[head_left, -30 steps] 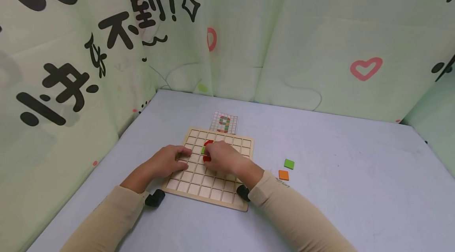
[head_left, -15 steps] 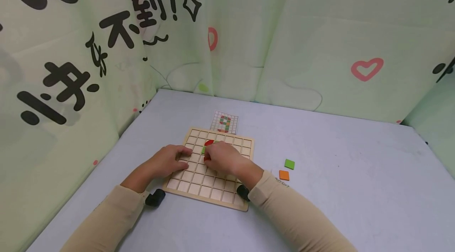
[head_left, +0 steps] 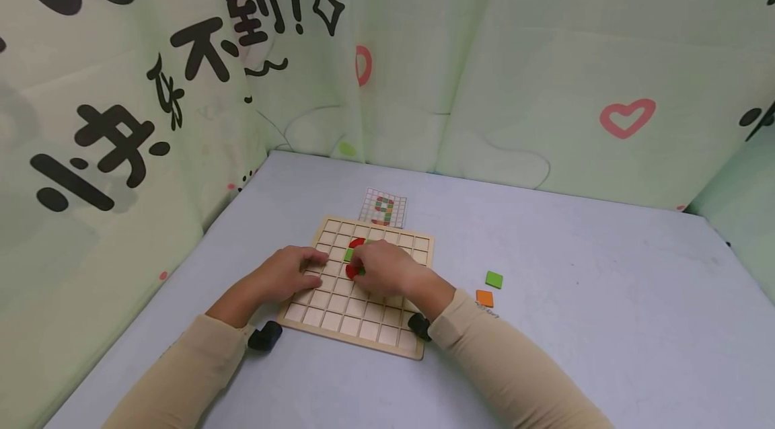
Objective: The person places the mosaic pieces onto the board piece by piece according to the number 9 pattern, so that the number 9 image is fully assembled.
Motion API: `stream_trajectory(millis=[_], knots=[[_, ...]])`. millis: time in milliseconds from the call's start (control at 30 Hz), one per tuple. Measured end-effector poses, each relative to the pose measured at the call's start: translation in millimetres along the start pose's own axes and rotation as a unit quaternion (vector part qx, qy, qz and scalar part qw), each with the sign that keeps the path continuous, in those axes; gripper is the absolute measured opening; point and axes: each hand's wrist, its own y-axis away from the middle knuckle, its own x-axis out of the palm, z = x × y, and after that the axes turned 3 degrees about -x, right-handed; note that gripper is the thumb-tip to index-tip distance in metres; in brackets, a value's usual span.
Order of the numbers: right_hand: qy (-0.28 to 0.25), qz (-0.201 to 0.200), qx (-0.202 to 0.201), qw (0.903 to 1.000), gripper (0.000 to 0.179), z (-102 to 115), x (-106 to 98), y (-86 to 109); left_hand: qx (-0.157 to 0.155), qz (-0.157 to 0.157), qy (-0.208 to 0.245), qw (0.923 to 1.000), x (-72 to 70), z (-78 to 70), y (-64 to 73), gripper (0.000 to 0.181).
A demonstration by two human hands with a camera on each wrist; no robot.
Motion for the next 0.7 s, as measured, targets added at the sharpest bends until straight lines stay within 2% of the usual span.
stream_trajectory(millis=[333,700], knots=[[0.011,-0.006,0.000,0.9999,0.013,2.7,-0.3,-4.2,0.007,0.000,0.003,1.0000,-1.4,-1.7,1.9,0.044],[0.018,-0.012,0.005,0.9998,0.009,5.5,-0.5,-6.4,0.000,0.002,0.004,1.0000,-0.8,-0.6,1.3,0.044]])
